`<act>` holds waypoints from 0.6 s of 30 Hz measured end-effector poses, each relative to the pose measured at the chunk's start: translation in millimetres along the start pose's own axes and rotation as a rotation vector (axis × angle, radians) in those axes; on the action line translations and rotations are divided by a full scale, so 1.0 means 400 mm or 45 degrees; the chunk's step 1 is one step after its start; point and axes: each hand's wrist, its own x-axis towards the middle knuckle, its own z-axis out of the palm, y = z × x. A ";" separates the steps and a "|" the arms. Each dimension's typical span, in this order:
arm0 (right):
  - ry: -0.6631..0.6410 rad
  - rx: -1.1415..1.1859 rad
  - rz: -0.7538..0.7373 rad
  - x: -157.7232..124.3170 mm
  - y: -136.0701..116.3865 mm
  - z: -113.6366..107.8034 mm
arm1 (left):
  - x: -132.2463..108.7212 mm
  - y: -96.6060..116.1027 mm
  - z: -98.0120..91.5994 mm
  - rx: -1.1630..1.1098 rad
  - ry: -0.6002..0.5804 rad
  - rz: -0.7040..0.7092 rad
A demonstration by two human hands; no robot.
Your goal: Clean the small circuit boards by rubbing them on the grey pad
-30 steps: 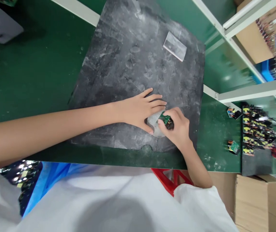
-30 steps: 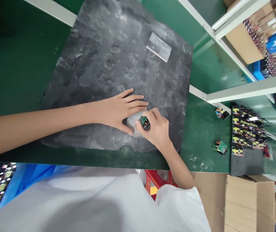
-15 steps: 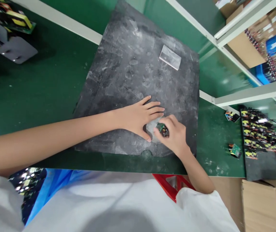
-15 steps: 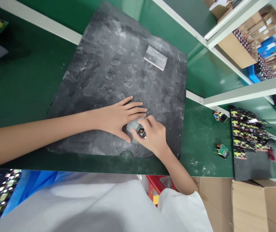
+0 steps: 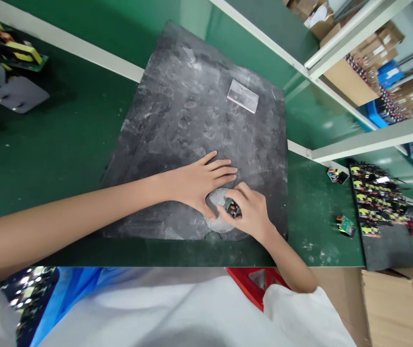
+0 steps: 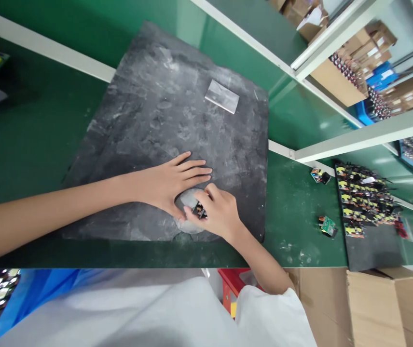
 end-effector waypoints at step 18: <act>0.236 0.512 0.387 0.014 0.045 -0.056 | 0.020 0.004 -0.052 -0.660 0.442 -0.187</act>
